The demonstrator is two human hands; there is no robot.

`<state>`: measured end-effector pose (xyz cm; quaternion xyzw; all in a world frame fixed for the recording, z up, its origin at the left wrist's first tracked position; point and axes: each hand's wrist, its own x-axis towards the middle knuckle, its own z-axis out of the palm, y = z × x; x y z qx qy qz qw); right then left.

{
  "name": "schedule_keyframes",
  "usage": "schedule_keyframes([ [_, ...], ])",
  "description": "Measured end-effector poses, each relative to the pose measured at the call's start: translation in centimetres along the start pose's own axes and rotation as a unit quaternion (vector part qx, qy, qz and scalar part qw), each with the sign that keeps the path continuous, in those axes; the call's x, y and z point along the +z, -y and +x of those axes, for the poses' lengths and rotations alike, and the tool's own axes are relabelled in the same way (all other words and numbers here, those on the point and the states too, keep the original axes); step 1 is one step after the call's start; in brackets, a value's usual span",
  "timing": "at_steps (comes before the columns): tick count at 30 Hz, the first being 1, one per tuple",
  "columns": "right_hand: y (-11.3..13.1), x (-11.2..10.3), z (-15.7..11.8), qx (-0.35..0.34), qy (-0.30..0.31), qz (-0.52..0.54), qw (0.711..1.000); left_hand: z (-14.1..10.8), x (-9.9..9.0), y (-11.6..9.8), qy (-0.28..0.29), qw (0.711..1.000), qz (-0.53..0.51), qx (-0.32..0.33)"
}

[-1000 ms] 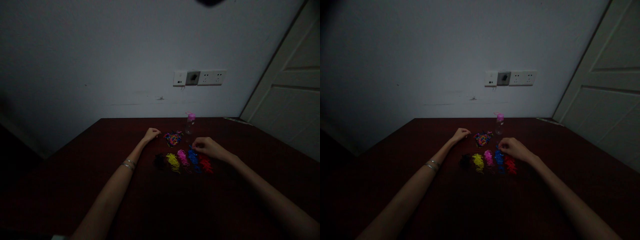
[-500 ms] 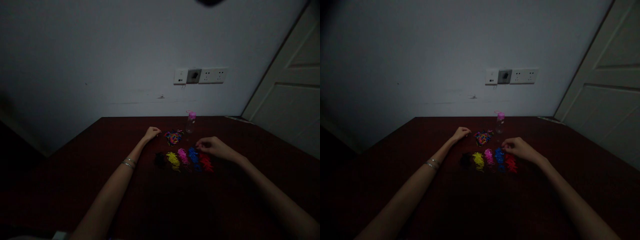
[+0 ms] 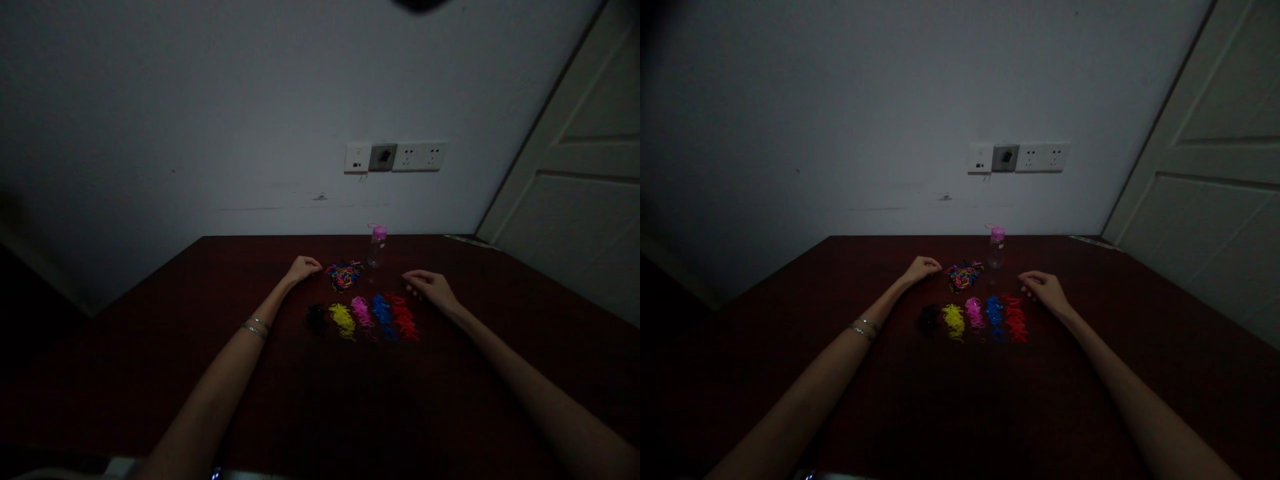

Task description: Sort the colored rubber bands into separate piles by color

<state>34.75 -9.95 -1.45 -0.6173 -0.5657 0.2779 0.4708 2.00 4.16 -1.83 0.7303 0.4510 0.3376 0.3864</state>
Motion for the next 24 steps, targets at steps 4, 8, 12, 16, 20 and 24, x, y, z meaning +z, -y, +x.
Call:
schedule_keyframes([
  [4, 0.14, 0.15, -0.17, -0.004, 0.001, -0.002, 1.0, -0.28, 0.09, -0.12, 0.005, 0.999, 0.042, 0.03],
  [8, 0.28, 0.21, -0.27, -0.002, 0.009, 0.0, 1.0, -0.55, 0.18, -0.33, 0.008, 0.993, 0.104, 0.051],
  [12, 0.31, 0.22, -0.27, -0.002, 0.009, -0.004, 1.0, -0.65, 0.26, -0.36, 0.011, 0.986, 0.15, 0.071],
  [16, 0.29, 0.22, -0.27, -0.007, 0.011, -0.009, 1.0, -0.55, 0.34, -0.09, -0.001, 0.981, 0.181, 0.069],
  [20, 0.09, 0.16, -0.14, -0.011, 0.016, -0.014, 1.0, -0.38, 0.45, 0.18, -0.011, 0.977, 0.198, 0.076],
  [24, -0.22, 0.06, 0.07, -0.011, 0.026, -0.022, 0.999, -0.41, 0.59, 0.11, -0.021, 0.974, 0.214, 0.072],
])
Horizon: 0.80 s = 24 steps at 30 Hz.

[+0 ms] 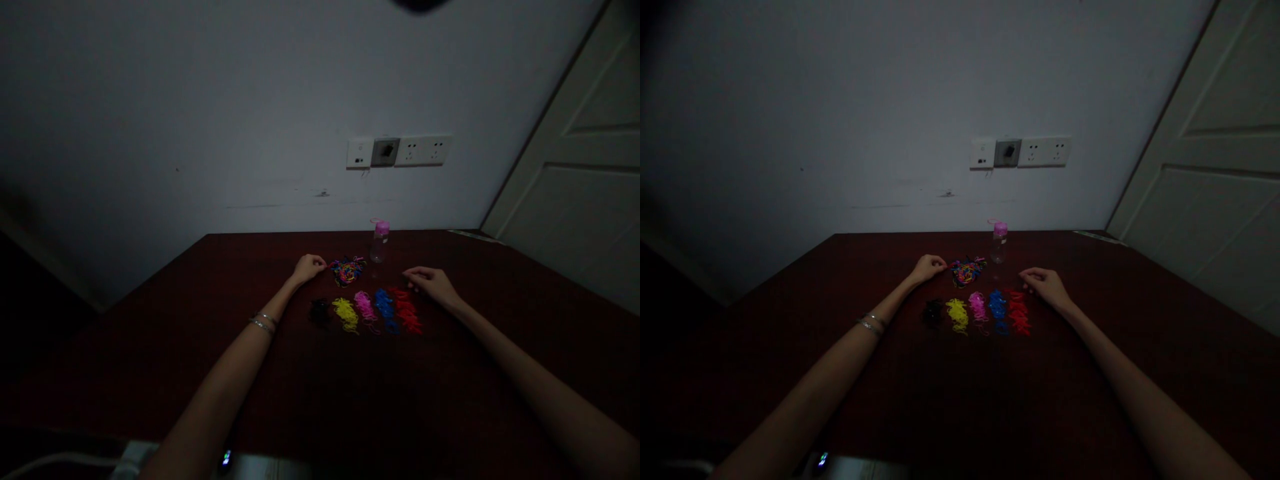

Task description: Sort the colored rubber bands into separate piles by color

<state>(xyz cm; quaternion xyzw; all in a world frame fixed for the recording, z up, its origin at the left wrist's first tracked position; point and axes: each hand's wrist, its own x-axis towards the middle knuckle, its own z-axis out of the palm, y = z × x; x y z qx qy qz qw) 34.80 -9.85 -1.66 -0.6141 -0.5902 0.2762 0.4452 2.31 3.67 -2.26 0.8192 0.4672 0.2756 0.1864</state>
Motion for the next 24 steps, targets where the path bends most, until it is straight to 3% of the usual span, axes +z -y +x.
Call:
schedule_keyframes([
  [10, 0.0, 0.1, 0.1, -0.003, -0.015, -0.002, 1.0, -0.8, -0.3, -0.8, 0.0, 0.998, 0.064, 0.014],
  [16, -0.4, 0.0, 0.2, -0.001, -0.008, -0.013, 1.0, -0.1, -0.4, -0.2, 0.002, 0.999, 0.034, 0.016],
  [24, 0.1, 0.0, 0.1, 0.007, -0.016, -0.015, 1.0, 1.0, -3.8, -1.8, -0.031, 0.999, 0.033, 0.022],
])
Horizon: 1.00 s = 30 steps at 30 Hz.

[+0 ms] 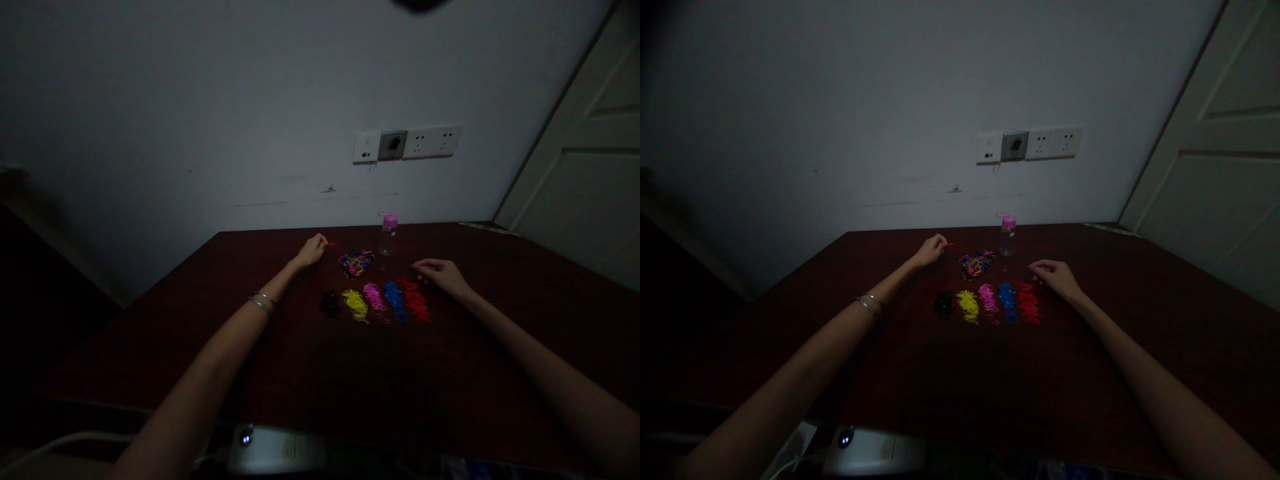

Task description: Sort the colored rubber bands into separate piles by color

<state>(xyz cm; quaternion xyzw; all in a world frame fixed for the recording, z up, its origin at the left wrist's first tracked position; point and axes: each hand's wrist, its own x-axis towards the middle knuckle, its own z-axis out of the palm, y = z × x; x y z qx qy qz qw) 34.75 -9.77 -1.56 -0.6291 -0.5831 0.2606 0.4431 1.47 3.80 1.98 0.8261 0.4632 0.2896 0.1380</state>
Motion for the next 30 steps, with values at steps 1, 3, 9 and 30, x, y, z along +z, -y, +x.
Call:
schedule_keyframes([
  [1, 0.0, 0.0, 0.0, -0.001, -0.002, 0.002, 1.0, 0.2, -0.5, -0.4, -0.006, 1.0, 0.002, 0.005],
  [3, -0.1, 0.0, 0.1, -0.001, -0.004, 0.004, 1.0, 0.4, -1.5, -1.2, -0.012, 1.0, 0.012, 0.011],
  [9, -0.4, 0.0, 0.2, -0.006, -0.003, 0.003, 1.0, 1.0, -3.3, -3.0, 0.014, 0.997, 0.075, 0.031],
  [30, -0.5, 0.1, 0.3, -0.014, -0.003, 0.001, 1.0, 0.3, -1.8, -5.7, 0.09, 0.992, -0.033, 0.086],
])
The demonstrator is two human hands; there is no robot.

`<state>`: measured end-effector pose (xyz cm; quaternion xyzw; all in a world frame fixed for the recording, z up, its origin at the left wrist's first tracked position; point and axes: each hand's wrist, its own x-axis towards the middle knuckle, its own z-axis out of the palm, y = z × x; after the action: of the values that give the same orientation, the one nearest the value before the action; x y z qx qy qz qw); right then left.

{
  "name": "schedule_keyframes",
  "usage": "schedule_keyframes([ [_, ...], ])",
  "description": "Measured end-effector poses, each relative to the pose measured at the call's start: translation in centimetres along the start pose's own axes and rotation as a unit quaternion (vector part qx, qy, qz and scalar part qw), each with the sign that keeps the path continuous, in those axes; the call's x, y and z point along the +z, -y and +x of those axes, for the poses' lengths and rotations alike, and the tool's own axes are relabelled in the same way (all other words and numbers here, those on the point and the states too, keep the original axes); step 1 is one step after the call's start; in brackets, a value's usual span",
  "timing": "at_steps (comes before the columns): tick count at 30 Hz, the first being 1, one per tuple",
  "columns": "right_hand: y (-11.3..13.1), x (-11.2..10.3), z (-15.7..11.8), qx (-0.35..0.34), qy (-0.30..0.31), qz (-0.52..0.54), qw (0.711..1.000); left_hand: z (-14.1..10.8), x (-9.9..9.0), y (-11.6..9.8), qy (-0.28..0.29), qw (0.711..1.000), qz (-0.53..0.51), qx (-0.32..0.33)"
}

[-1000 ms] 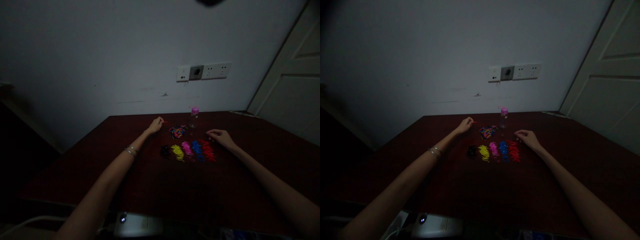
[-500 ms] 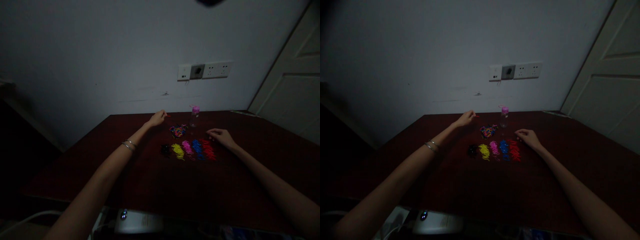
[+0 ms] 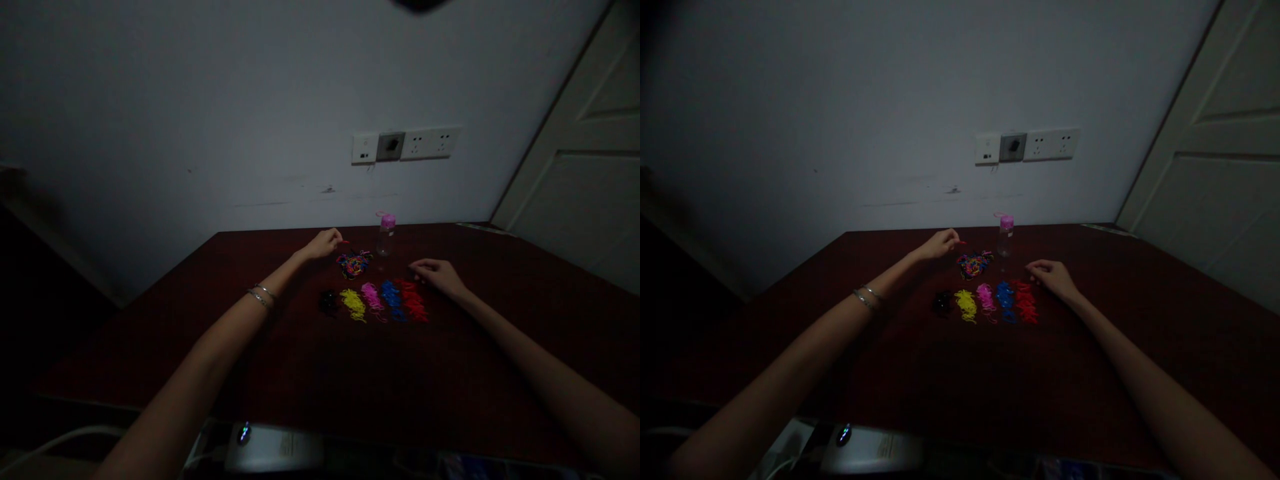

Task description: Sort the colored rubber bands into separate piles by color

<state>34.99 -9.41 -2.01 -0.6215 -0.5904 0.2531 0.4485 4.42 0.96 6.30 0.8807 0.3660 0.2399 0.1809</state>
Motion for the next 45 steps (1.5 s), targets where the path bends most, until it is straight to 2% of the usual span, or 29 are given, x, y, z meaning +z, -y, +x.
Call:
schedule_keyframes([
  [4, -0.3, 0.0, 0.2, 0.001, 0.004, -0.002, 1.0, 0.0, 1.8, -2.1, 0.053, 0.998, -0.002, 0.034],
  [10, 0.1, 0.0, -0.1, -0.002, 0.005, -0.014, 1.0, 0.3, 6.0, -6.4, 0.131, 0.986, 0.0, 0.102],
  [16, 1.0, 0.1, -0.5, -0.001, -0.006, -0.008, 1.0, 0.6, 9.4, -9.3, 0.18, 0.969, 0.024, 0.168],
  [21, 1.1, 0.2, -0.6, -0.017, -0.004, -0.004, 1.0, 0.5, 10.6, -10.1, 0.206, 0.962, 0.043, 0.174],
  [28, 1.0, 0.2, -0.5, -0.018, 0.001, -0.016, 1.0, -0.2, 10.6, -10.3, 0.212, 0.959, 0.017, 0.187],
  [34, 0.7, 0.1, -0.4, -0.016, 0.009, -0.014, 1.0, -0.2, 9.7, -9.8, 0.175, 0.968, -0.07, 0.169],
  [37, 0.6, 0.2, -0.4, -0.012, 0.011, -0.018, 1.0, -0.3, 8.8, -8.5, 0.129, 0.975, -0.139, 0.113],
  [41, 0.5, 0.3, -0.4, -0.006, 0.012, -0.025, 1.0, -0.4, 7.1, -5.4, 0.039, 0.977, -0.209, 0.004],
  [45, 0.5, 0.3, -0.3, -0.01, 0.013, -0.032, 0.999, -0.4, 5.9, -1.0, -0.095, 0.961, -0.251, -0.068],
])
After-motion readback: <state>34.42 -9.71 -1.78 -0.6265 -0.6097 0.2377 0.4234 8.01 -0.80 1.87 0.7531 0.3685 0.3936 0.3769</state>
